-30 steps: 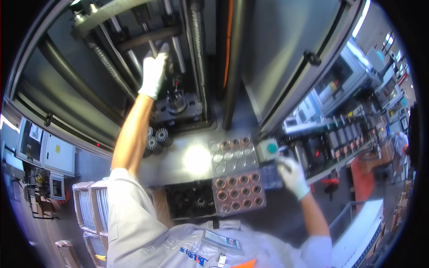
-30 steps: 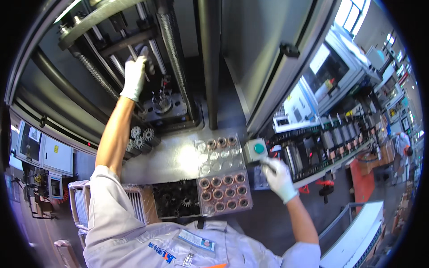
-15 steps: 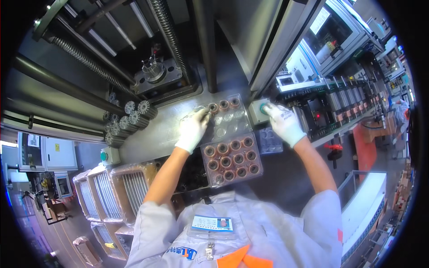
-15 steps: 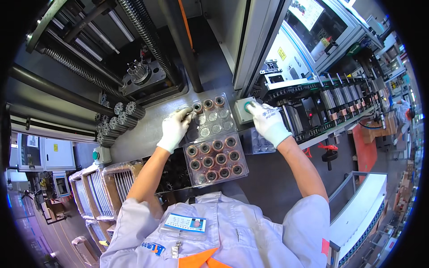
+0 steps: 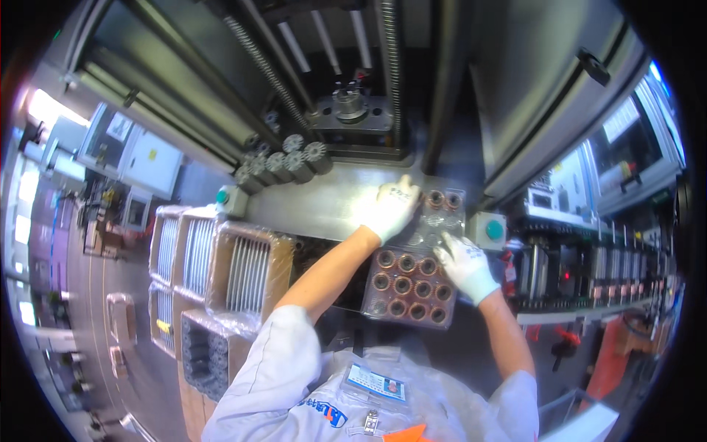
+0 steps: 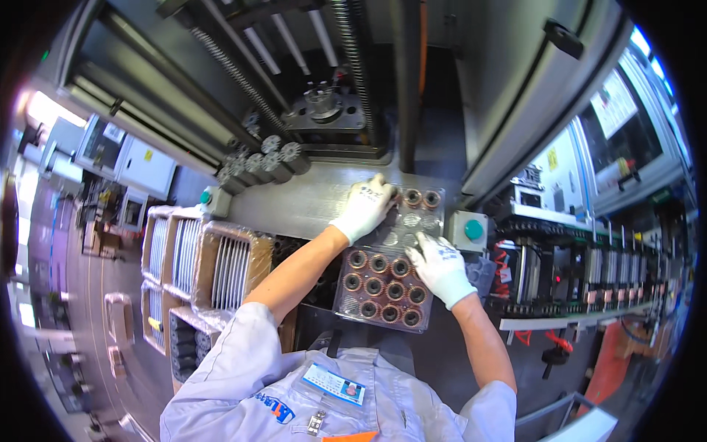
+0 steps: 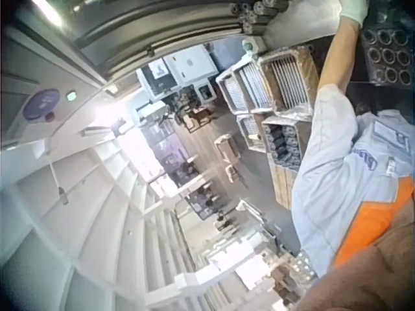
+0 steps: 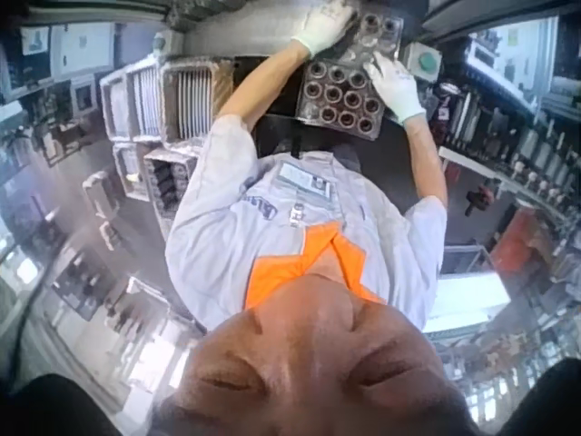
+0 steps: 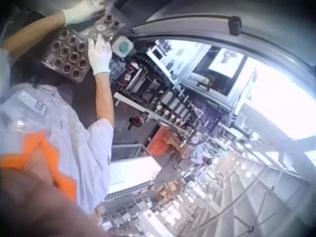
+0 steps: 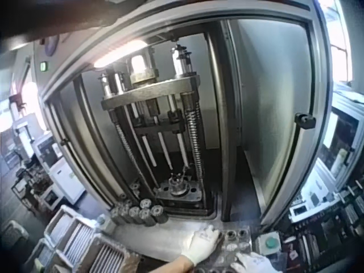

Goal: The person assembles motor rotors by inserting metal shafts, cores, and end rings into a press machine to press them together. The person then unloads assembled rotors from a conveyor line into a storage rack and replenishes component parts from cardboard boxes.

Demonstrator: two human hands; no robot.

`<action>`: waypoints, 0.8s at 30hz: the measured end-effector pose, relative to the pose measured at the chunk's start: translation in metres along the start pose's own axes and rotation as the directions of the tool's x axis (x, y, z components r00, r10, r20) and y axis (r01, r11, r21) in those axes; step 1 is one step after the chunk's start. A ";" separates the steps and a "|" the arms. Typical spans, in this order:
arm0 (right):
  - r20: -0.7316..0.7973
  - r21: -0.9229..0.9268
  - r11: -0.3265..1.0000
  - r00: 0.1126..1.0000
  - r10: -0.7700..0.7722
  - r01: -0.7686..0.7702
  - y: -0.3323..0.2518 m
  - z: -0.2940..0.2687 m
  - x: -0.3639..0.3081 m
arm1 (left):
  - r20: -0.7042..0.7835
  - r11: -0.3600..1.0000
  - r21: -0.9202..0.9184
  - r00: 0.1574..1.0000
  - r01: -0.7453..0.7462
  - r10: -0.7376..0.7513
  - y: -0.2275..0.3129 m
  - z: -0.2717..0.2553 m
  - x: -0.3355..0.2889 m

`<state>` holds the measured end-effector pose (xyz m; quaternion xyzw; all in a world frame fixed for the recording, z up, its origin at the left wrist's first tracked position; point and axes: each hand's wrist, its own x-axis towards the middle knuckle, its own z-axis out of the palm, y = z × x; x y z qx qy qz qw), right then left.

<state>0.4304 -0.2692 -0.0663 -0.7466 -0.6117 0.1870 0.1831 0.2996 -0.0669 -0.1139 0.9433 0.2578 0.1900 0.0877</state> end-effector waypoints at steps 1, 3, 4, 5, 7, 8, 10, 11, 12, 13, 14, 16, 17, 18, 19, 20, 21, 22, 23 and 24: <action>-0.014 -0.014 0.999 0.999 -0.042 0.042 0.003 0.001 0.000 | -0.014 1.000 -0.026 1.000 0.009 -0.009 0.002 -0.008 0.000; 0.007 0.004 1.000 1.000 0.001 -0.001 0.001 0.000 0.001 | -0.076 0.998 -0.057 0.996 0.039 -0.043 0.007 -0.026 -0.005; 0.018 0.018 1.000 1.000 0.012 -0.012 0.001 0.000 0.001 | -0.063 0.993 -0.099 0.996 0.062 -0.068 0.009 -0.040 -0.012; 0.033 0.008 1.000 0.999 0.026 -0.026 0.000 -0.001 0.000 | -0.101 0.987 -0.122 0.988 0.107 -0.120 0.014 -0.055 -0.025; 0.028 0.060 0.998 0.999 0.016 -0.018 0.004 0.003 0.002 | -0.174 0.956 -0.229 0.958 0.187 -0.229 0.019 -0.085 -0.063; 0.002 0.089 0.996 1.000 -0.016 0.016 0.010 0.007 0.003 | -0.238 0.929 -0.328 0.936 0.172 -0.258 0.019 -0.098 -0.086; -0.037 -0.042 0.997 0.997 -0.070 0.069 0.008 0.001 0.005 | -0.077 0.721 -0.630 0.902 0.287 -0.426 0.024 -0.132 -0.136; -0.051 -0.013 0.996 0.995 -0.089 0.089 -0.002 -0.005 0.009 | 0.060 0.515 -0.783 0.866 0.350 -0.497 0.023 -0.145 -0.167; -0.062 0.018 0.994 0.992 -0.107 0.109 -0.018 -0.010 0.013 | 0.196 0.270 -0.883 0.826 0.383 -0.528 0.024 -0.156 -0.199; -0.066 0.063 0.986 0.987 -0.149 0.153 -0.035 -0.011 0.014 | 0.223 0.171 -0.909 0.790 0.380 -0.571 0.028 -0.170 -0.228; -0.071 0.105 0.975 0.980 -0.188 0.195 -0.057 -0.013 0.016 | 0.256 0.089 -0.913 0.726 0.399 -0.638 0.031 -0.180 -0.260; -0.033 0.203 0.935 0.957 -0.289 0.290 -0.127 -0.008 0.018 | 0.277 -0.040 -0.930 0.629 0.364 -0.726 0.032 -0.196 -0.323; 0.043 0.266 0.882 0.909 -0.414 0.389 -0.173 -0.001 0.012 | 0.275 -0.083 -0.936 0.563 0.342 -0.779 0.035 -0.207 -0.353; 0.110 0.335 0.816 0.840 -0.531 0.472 -0.218 0.010 0.006 | 0.273 -0.124 -0.941 0.494 0.314 -0.825 0.040 -0.222 -0.384; 0.169 0.419 0.757 0.777 -0.607 0.501 -0.258 0.029 -0.002 | 0.224 -0.074 -0.945 0.463 0.320 -0.858 0.045 -0.242 -0.411; 0.220 0.502 0.697 0.703 -0.676 0.512 -0.295 0.051 -0.009 | 0.194 -0.096 -0.966 0.427 0.239 -0.883 0.048 -0.246 -0.441; 0.197 0.506 0.587 0.578 -0.792 0.632 -0.330 0.079 -0.015 | 0.132 -0.075 -0.984 0.374 0.163 -0.918 0.054 -0.251 -0.473; 0.169 0.503 0.464 0.443 -0.881 0.730 -0.363 0.109 -0.022 | 0.074 -0.047 -0.995 0.325 0.088 -0.943 0.059 -0.258 -0.502; 0.191 0.558 0.411 0.370 -0.909 0.721 -0.396 0.137 -0.033 | -0.062 0.088 -0.993 0.294 0.076 -0.954 0.063 -0.264 -0.528; 0.207 0.615 0.360 0.297 -0.932 0.701 -0.429 0.162 -0.048 | -0.156 0.197 -0.949 0.179 0.245 -0.971 0.071 -0.281 -0.547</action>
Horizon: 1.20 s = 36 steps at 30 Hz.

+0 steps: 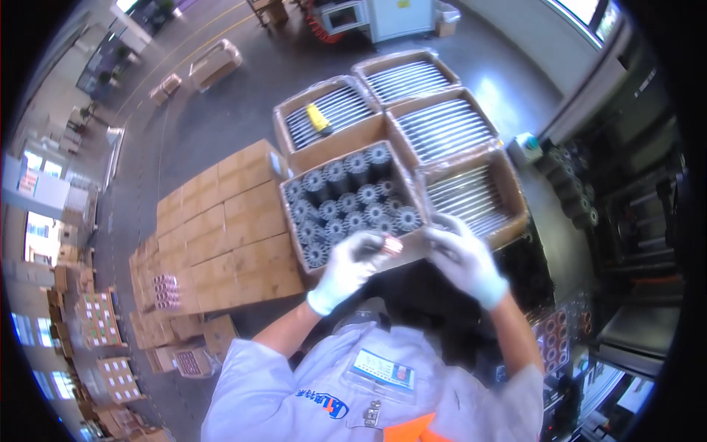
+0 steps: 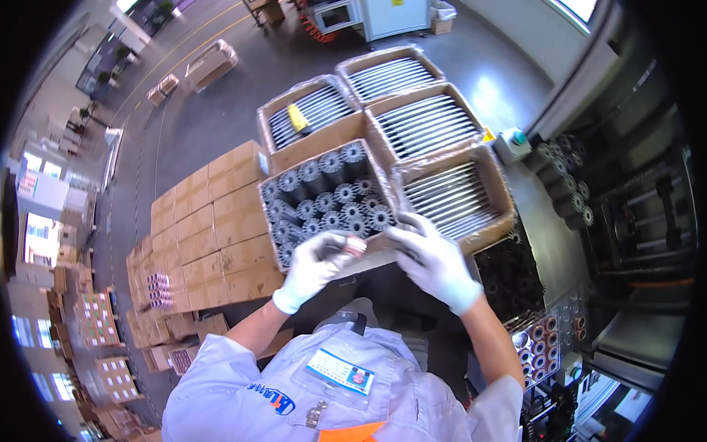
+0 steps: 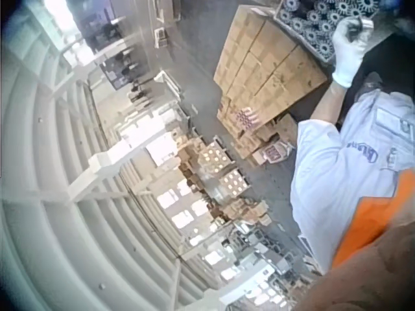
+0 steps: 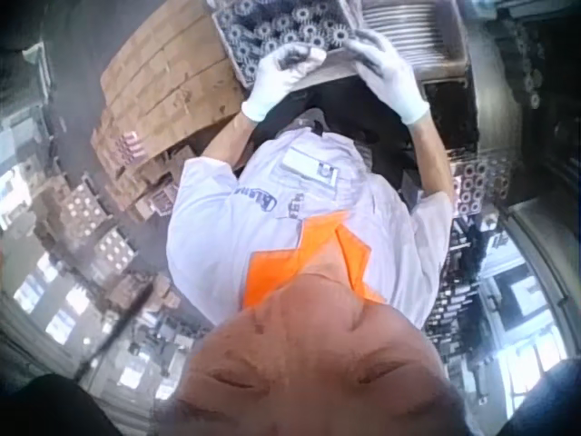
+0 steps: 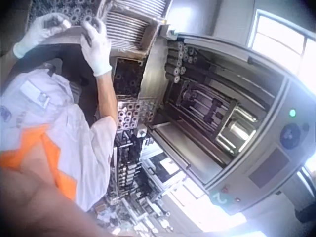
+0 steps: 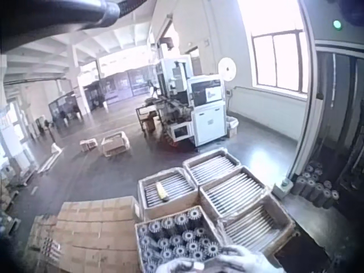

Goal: The person assembles motor rotors by inserting metal shafts, cores, and end rings into a press machine to press them together. The person then unloads assembled rotors from a conveyor line into a storage rack and replenishes component parts from cardboard boxes.

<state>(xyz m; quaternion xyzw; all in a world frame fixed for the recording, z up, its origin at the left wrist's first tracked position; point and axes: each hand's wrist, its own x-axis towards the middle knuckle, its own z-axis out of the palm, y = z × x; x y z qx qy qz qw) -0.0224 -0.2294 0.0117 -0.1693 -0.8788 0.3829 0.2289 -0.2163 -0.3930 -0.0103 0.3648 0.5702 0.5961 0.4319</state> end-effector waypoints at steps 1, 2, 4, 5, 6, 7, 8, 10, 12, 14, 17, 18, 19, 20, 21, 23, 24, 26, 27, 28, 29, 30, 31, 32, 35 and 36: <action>0.064 -0.073 0.986 0.988 -0.142 0.147 -0.008 0.026 0.030 | -0.162 0.986 0.149 0.982 -0.075 0.100 0.000 -0.020 -0.010; 0.135 -0.130 0.946 0.950 -0.280 0.297 -0.016 0.053 0.059 | -0.297 0.985 0.139 0.944 -0.106 0.144 0.000 -0.041 -0.020; 0.209 -0.052 0.867 0.854 -0.476 0.496 -0.017 0.106 0.106 | -0.550 0.985 0.102 0.817 -0.141 0.174 -0.016 -0.081 -0.029; 0.325 -0.086 0.836 0.808 -0.491 0.542 -0.014 0.126 0.124 | -0.635 0.986 0.106 0.754 -0.130 0.168 -0.029 -0.099 -0.034; 0.435 -0.109 0.797 0.749 -0.500 0.595 -0.012 0.143 0.143 | -0.715 0.986 0.114 0.679 -0.120 0.165 -0.039 -0.114 -0.039; 0.545 -0.086 0.773 0.679 -0.491 0.628 -0.010 0.158 0.158 | -0.725 0.988 0.105 0.671 -0.117 0.157 -0.047 -0.124 -0.043; 0.619 -0.097 0.742 0.625 -0.477 0.663 -0.003 0.174 0.166 | -0.744 0.986 0.091 0.648 -0.141 0.162 -0.056 -0.133 -0.045; 0.745 -0.073 0.768 0.547 -0.381 0.636 -0.010 0.186 0.182 | -0.786 0.984 0.064 0.599 -0.164 0.151 -0.074 -0.142 -0.047; 0.782 -0.071 0.744 0.500 -0.372 0.664 -0.018 0.187 0.189 | -0.793 0.991 0.022 0.601 -0.130 0.097 -0.086 -0.142 -0.047; 0.758 -0.038 0.640 0.439 -0.482 0.767 -0.011 0.190 0.192 | -0.810 0.995 0.028 0.581 -0.097 0.080 -0.090 -0.138 -0.044; 0.710 -0.104 0.689 0.538 -0.454 0.718 0.001 0.197 0.184 | -0.822 0.996 0.087 0.565 -0.014 0.079 -0.098 -0.135 -0.025; 0.674 -0.123 0.721 0.591 -0.444 0.682 0.005 0.196 0.176 | -0.815 0.995 0.094 0.575 0.022 0.064 -0.097 -0.134 -0.019; 0.627 -0.127 0.779 0.658 -0.416 0.614 0.003 0.193 0.172 | -0.806 0.987 0.157 0.580 0.019 0.117 -0.094 -0.136 -0.017; 0.574 -0.126 0.830 0.722 -0.386 0.543 0.000 0.190 0.167 | -0.794 0.975 0.221 0.583 0.013 0.172 -0.092 -0.139 -0.018; 0.487 -0.120 0.867 0.790 -0.373 0.484 -0.005 0.188 0.162 | -0.791 0.984 0.177 0.594 -0.005 0.146 -0.094 -0.144 -0.019; 0.355 -0.113 0.939 0.896 -0.268 0.325 -0.016 0.159 0.151 | -0.780 0.990 0.120 0.611 -0.067 0.136 -0.089 -0.143 -0.016; 0.306 -0.121 0.970 0.937 -0.167 0.212 -0.025 0.138 0.146 | -0.764 0.988 0.101 0.627 -0.117 0.152 -0.086 -0.140 -0.011; 0.070 -0.033 0.999 0.998 -0.005 0.008 -0.025 0.102 0.126 | -0.793 0.988 0.138 0.591 -0.062 0.148 -0.099 -0.148 -0.003; -0.118 -0.082 0.997 0.993 -0.018 0.008 -0.018 0.082 0.114 | -0.823 0.987 0.157 0.555 0.017 0.122 -0.099 -0.145 0.002; -0.299 -0.129 0.992 0.953 -0.041 0.002 -0.012 0.061 0.103 | -0.827 0.984 0.174 0.548 0.037 0.125 -0.103 -0.147 0.008; -0.386 -0.132 0.987 0.922 0.031 -0.089 -0.002 0.041 0.093 | -0.826 0.971 0.224 0.544 0.079 0.147 -0.104 -0.148 0.011; -0.470 -0.126 0.976 0.877 0.100 -0.179 0.013 0.021 0.081 | -0.824 0.954 0.274 0.540 0.120 0.169 -0.104 -0.147 0.013; -0.508 -0.205 0.927 0.844 0.174 -0.315 0.027 -0.001 0.071 | -0.834 0.952 0.280 0.523 0.126 0.176 -0.107 -0.148 0.014; -0.549 -0.273 0.853 0.800 0.241 -0.444 0.045 -0.022 0.061 | -0.841 0.956 0.261 0.518 0.132 0.158 -0.106 -0.147 0.014; -0.689 -0.254 0.664 0.613 0.386 -0.703 0.098 -0.074 0.038 | -0.863 0.973 0.186 0.495 0.134 0.097 -0.115 -0.156 0.012; -0.725 -0.237 0.585 0.541 0.425 -0.776 0.113 -0.087 0.034 | -0.866 0.974 0.185 0.491 0.134 0.097 -0.112 -0.152 0.013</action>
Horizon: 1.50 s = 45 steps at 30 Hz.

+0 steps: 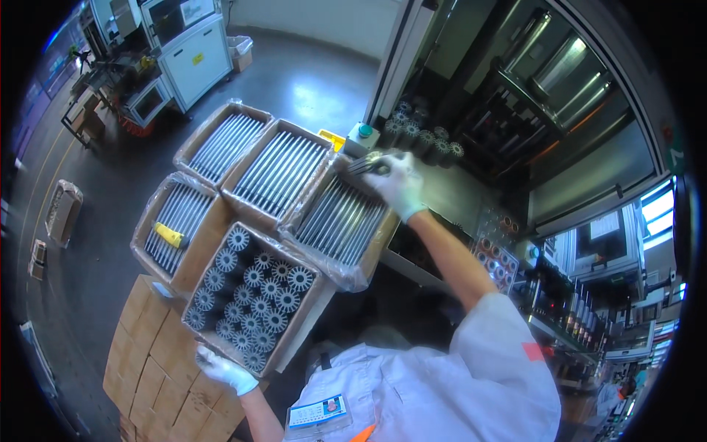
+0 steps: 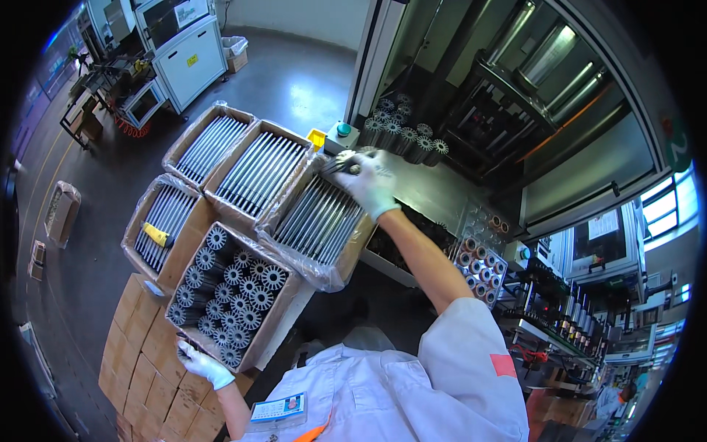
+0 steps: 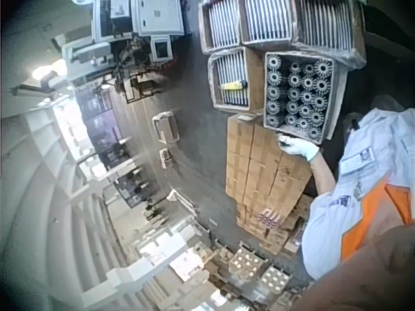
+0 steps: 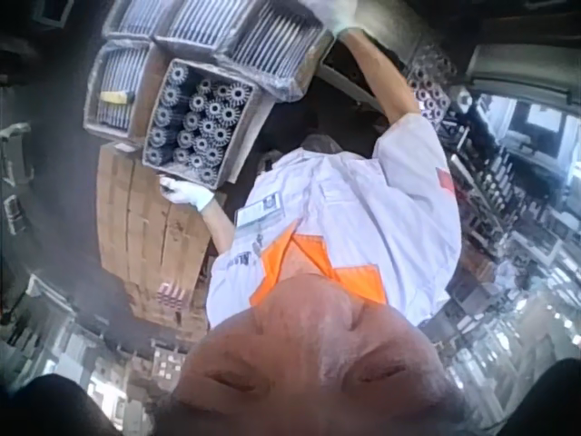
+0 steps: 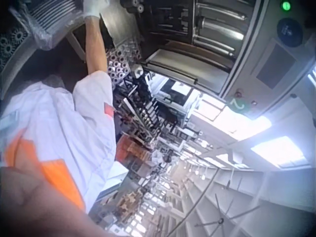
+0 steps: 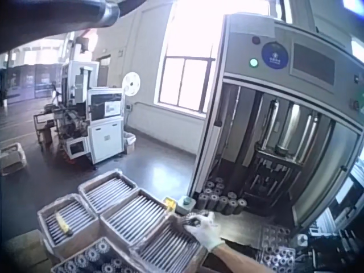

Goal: The person assembles motor rotors by inserting metal shafts, cores, and end rings into a press machine to press them together. The person then unloads assembled rotors from a conveyor line into a storage rack and replenishes component parts from cardboard boxes.

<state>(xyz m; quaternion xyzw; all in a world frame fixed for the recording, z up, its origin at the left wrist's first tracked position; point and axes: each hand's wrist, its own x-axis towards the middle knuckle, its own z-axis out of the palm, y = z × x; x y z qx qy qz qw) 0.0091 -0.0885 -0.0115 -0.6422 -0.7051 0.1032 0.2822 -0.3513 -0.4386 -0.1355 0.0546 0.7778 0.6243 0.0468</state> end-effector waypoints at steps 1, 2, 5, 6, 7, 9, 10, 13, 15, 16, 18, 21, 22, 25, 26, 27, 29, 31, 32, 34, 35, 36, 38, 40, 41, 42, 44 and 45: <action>0.002 -0.124 0.991 0.998 0.058 -0.057 0.012 0.000 0.012 | -0.009 0.999 0.021 0.999 -0.034 0.034 0.006 0.001 -0.003; 0.002 -0.245 0.964 0.994 0.111 -0.108 0.023 0.002 0.024 | -0.023 0.997 0.047 0.997 -0.067 0.068 0.009 0.000 -0.005; 0.064 -0.350 0.927 0.984 0.167 -0.134 0.056 0.028 0.052 | -0.038 0.993 0.034 0.993 -0.114 0.116 -0.006 -0.009 0.002; 0.033 -0.378 0.918 0.989 0.143 -0.120 0.065 0.039 0.060 | -0.033 0.994 -0.015 0.994 -0.106 0.105 -0.029 -0.014 0.009; 0.027 -0.381 0.917 0.990 0.141 -0.120 0.058 0.035 0.063 | -0.049 0.997 -0.011 0.996 -0.078 0.077 -0.033 -0.013 0.008; -0.021 -0.305 0.942 0.990 0.142 -0.141 0.102 0.036 0.087 | -0.050 0.999 -0.030 0.998 -0.045 0.043 -0.019 0.013 -0.001; -0.013 -0.363 0.921 0.989 0.146 -0.140 0.111 0.032 0.097 | -0.043 0.998 -0.042 0.998 -0.048 0.046 -0.001 0.023 -0.007; 0.027 -0.340 0.933 0.993 -0.114 0.116 0.043 0.042 0.083 | -0.109 0.990 -0.137 0.994 -0.029 0.014 -0.019 0.009 0.002; 0.111 0.004 0.908 0.902 -0.417 0.419 -0.035 0.049 0.040 | -0.115 0.979 -0.202 0.993 -0.016 -0.008 -0.015 0.004 0.000; 0.123 0.215 0.804 0.802 -0.585 0.554 -0.071 0.055 0.016 | -0.145 0.978 -0.205 0.989 -0.040 0.010 -0.012 0.005 0.000; 0.164 0.382 0.548 0.529 -0.833 0.744 -0.144 0.066 -0.053 | -0.092 0.937 -0.347 0.993 0.038 -0.075 0.001 0.015 -0.006; 0.268 0.526 0.437 0.345 -0.900 0.730 -0.227 0.105 -0.147 | -0.095 0.951 -0.308 0.993 0.037 -0.070 -0.010 0.008 -0.006; 0.273 0.537 0.421 0.322 -0.907 0.731 -0.240 0.123 -0.169 | -0.091 0.948 -0.317 0.994 0.021 -0.052 -0.011 0.011 -0.006; 0.418 0.391 0.484 0.318 -0.851 0.783 -0.261 0.166 -0.208 | -0.104 0.942 -0.332 0.991 0.040 -0.079 -0.009 0.017 -0.006; 0.418 0.392 0.484 0.317 -0.851 0.782 -0.267 0.170 -0.216 | -0.110 0.939 -0.342 0.991 0.036 -0.078 -0.010 0.014 -0.005; 0.413 0.389 0.513 0.353 -0.840 0.765 -0.273 0.168 -0.221 | -0.087 0.924 -0.379 0.992 0.050 -0.090 -0.011 0.010 -0.006; 0.439 0.387 0.549 0.376 -0.816 0.741 -0.283 0.162 -0.223 | -0.098 0.927 -0.373 0.992 0.039 -0.082 -0.009 0.007 -0.004; 0.396 0.421 0.547 0.396 -0.829 0.724 -0.279 0.173 -0.216 | -0.120 0.933 -0.360 0.992 0.002 -0.048 -0.003 0.017 -0.003; 0.350 0.471 0.531 0.404 -0.845 0.704 -0.276 0.175 -0.211 | -0.093 0.940 -0.339 0.993 0.038 -0.074 -0.002 0.016 -0.005; 0.387 0.398 0.542 0.400 -0.831 0.740 -0.276 0.164 -0.205 | -0.046 0.986 -0.168 0.999 -0.026 0.019 -0.007 0.014 0.000; 0.357 0.448 0.541 0.412 -0.838 0.712 -0.275 0.155 -0.205 | -0.034 0.989 -0.147 0.999 -0.012 0.007 -0.004 0.013 0.000; 0.370 0.466 0.561 0.425 -0.826 0.685 -0.271 0.151 -0.205 | -0.011 0.992 -0.127 1.000 0.002 -0.003 0.002 0.010 -0.001; 0.223 0.559 0.518 0.485 -0.846 0.647 -0.271 0.119 -0.199 | 0.027 0.989 -0.097 0.993 -0.112 0.116 -0.006 -0.003 0.003; 0.210 0.596 0.560 0.562 -0.800 0.575 -0.264 0.080 -0.183 | 0.060 0.982 -0.074 0.983 -0.171 0.176 -0.003 -0.014 0.008; 0.227 0.562 0.615 0.612 -0.758 0.553 -0.257 0.058 -0.172 | 0.064 0.982 -0.124 0.987 -0.142 0.150 -0.008 -0.022 0.013; 0.237 0.531 0.663 0.659 -0.714 0.527 -0.246 0.038 -0.162 | 0.066 0.979 -0.171 0.990 -0.113 0.126 -0.009 -0.026 0.018; 0.217 0.426 0.753 0.751 -0.623 0.502 -0.210 0.007 -0.135 | 0.034 0.988 -0.009 0.987 -0.156 0.157 0.014 -0.031 0.020; 0.215 0.382 0.797 0.794 -0.569 0.468 -0.188 -0.008 -0.120 | 0.034 0.980 -0.076 0.982 -0.182 0.185 0.019 -0.030 0.024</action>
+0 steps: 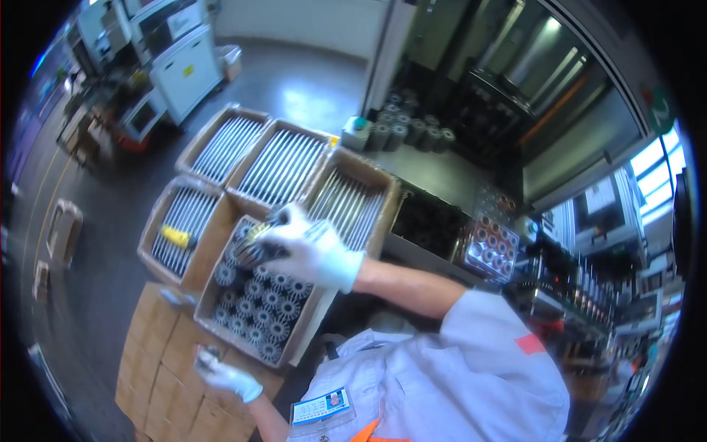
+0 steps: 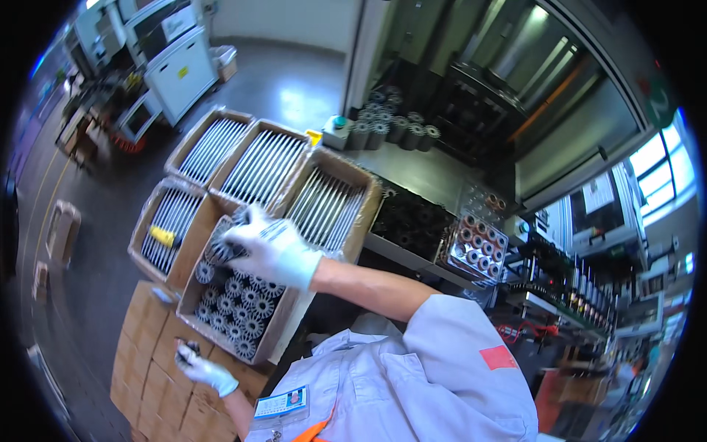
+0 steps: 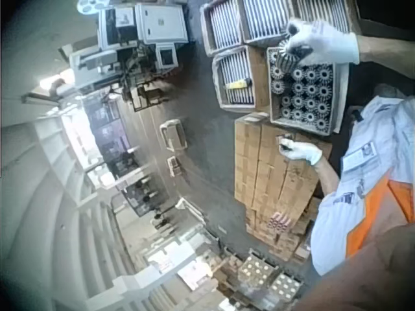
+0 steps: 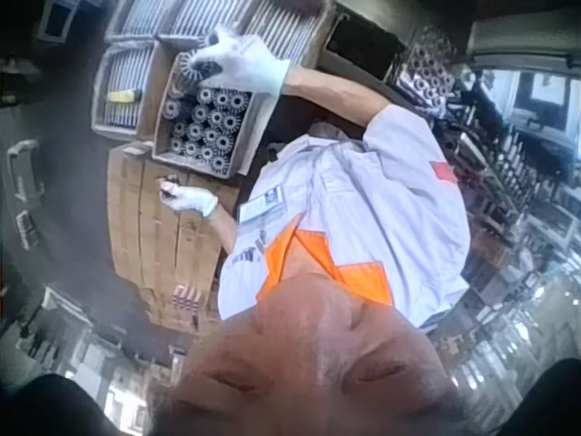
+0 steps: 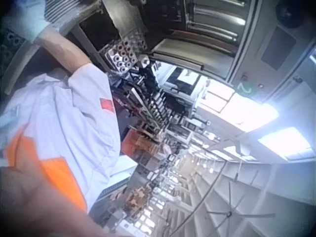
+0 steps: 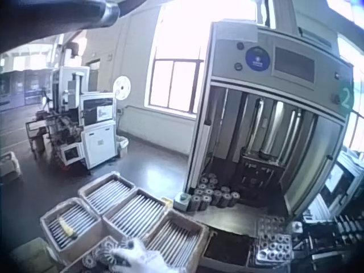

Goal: The person assembles motor rotors by inserting metal shafts, cores, and end rings into a press machine to press them together. The person then unloads assembled rotors from a conveyor line into a storage rack and replenishes component parts from cardboard boxes.

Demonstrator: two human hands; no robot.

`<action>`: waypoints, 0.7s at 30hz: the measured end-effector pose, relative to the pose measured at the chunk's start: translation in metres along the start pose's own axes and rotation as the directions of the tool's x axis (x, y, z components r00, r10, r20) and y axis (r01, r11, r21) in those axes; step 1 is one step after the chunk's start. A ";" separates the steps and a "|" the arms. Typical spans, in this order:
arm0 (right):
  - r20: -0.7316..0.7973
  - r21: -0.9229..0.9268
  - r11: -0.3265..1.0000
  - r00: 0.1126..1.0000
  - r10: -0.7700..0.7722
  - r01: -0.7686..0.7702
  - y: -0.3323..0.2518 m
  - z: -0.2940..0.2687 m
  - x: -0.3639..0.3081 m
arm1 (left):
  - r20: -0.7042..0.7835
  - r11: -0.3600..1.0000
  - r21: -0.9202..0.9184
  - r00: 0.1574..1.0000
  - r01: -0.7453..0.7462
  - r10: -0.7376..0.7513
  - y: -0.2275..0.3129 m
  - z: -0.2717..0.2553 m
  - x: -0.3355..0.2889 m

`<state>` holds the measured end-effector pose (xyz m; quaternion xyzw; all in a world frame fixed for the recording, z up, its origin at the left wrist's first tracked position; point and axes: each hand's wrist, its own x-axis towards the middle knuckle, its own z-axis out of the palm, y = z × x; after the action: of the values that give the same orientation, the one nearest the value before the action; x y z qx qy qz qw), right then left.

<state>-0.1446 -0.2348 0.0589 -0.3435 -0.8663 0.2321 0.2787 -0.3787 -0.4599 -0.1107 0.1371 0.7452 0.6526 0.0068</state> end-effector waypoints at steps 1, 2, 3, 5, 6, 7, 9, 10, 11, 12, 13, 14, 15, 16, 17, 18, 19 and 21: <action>-0.056 -0.040 0.995 0.994 0.093 -0.095 0.019 -0.021 -0.004 | -0.008 0.998 -0.060 1.000 -0.026 0.025 0.010 0.007 0.002; -0.154 -0.072 0.991 0.983 0.104 -0.116 0.043 -0.040 -0.011 | 0.006 0.996 -0.082 0.999 -0.035 0.035 0.020 0.016 0.003; -0.192 -0.145 0.974 0.971 0.145 -0.174 0.064 -0.060 -0.018 | 0.053 0.993 -0.064 0.993 -0.102 0.105 0.024 0.021 0.007; -0.212 -0.246 0.894 0.921 0.327 -0.374 0.126 -0.087 -0.032 | 0.136 0.987 -0.152 0.988 -0.051 0.072 0.061 0.057 -0.012; -0.265 -0.292 0.858 0.898 0.352 -0.422 0.153 -0.099 -0.041 | 0.168 0.955 -0.256 0.965 -0.153 0.200 0.094 0.082 -0.032; -0.279 -0.296 0.851 0.891 0.357 -0.434 0.190 -0.110 -0.051 | 0.255 0.963 -0.183 0.936 -0.198 0.241 0.095 0.097 -0.042; -0.324 -0.334 0.684 0.761 0.562 -0.648 0.215 -0.131 -0.062 | 0.416 0.981 -0.182 0.899 -0.070 0.141 0.127 0.129 -0.084; -0.303 -0.358 0.656 0.747 0.592 -0.665 0.239 -0.140 -0.068 | 0.485 0.975 -0.220 0.868 0.002 0.108 0.136 0.147 -0.106; -0.280 -0.381 0.627 0.731 0.622 -0.679 0.258 -0.147 -0.071 | 0.552 0.966 -0.248 0.830 0.075 0.077 0.141 0.161 -0.127; -0.289 -0.368 0.627 0.725 0.625 -0.687 0.274 -0.152 -0.074 | 0.607 0.968 -0.248 0.784 0.027 0.134 0.140 0.174 -0.145; -0.291 -0.380 0.603 0.710 0.641 -0.701 0.288 -0.155 -0.075 | 0.653 0.969 -0.245 0.734 -0.026 0.185 0.139 0.184 -0.162; -0.291 -0.392 0.580 0.695 0.658 -0.714 0.301 -0.156 -0.077 | 0.721 0.974 -0.210 0.686 0.081 0.098 0.138 0.191 -0.177; -0.290 -0.381 0.582 0.691 0.663 -0.718 0.313 -0.158 -0.079 | 0.769 0.949 -0.235 0.638 0.212 0.048 0.163 0.201 -0.202; -0.291 -0.359 0.582 0.680 0.673 -0.729 0.322 -0.159 -0.075 | 0.819 0.930 -0.238 0.573 0.282 0.036 0.159 0.208 -0.217; -0.291 -0.336 0.583 0.670 0.683 -0.740 0.331 -0.160 -0.072 | 0.864 0.907 -0.234 0.503 0.350 0.028 0.154 0.216 -0.229; -0.324 -0.367 0.637 0.735 0.596 -0.678 0.345 -0.157 -0.074 | 0.885 0.935 -0.162 0.465 0.316 -0.004 0.158 0.222 -0.241; -0.283 -0.375 0.662 0.760 0.584 -0.649 0.362 -0.155 -0.070 | 0.905 0.957 -0.089 0.423 0.278 -0.039 0.163 0.226 -0.250; -0.449 -0.379 0.753 0.818 0.360 -0.538 0.377 -0.149 -0.066 | 0.935 0.953 -0.032 0.345 0.302 -0.078 0.165 0.239 -0.267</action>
<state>0.1666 -0.0033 -0.0764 -0.6389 -0.7220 0.0015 0.2657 -0.0446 -0.2667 -0.0301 0.3893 0.5536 0.5281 0.5129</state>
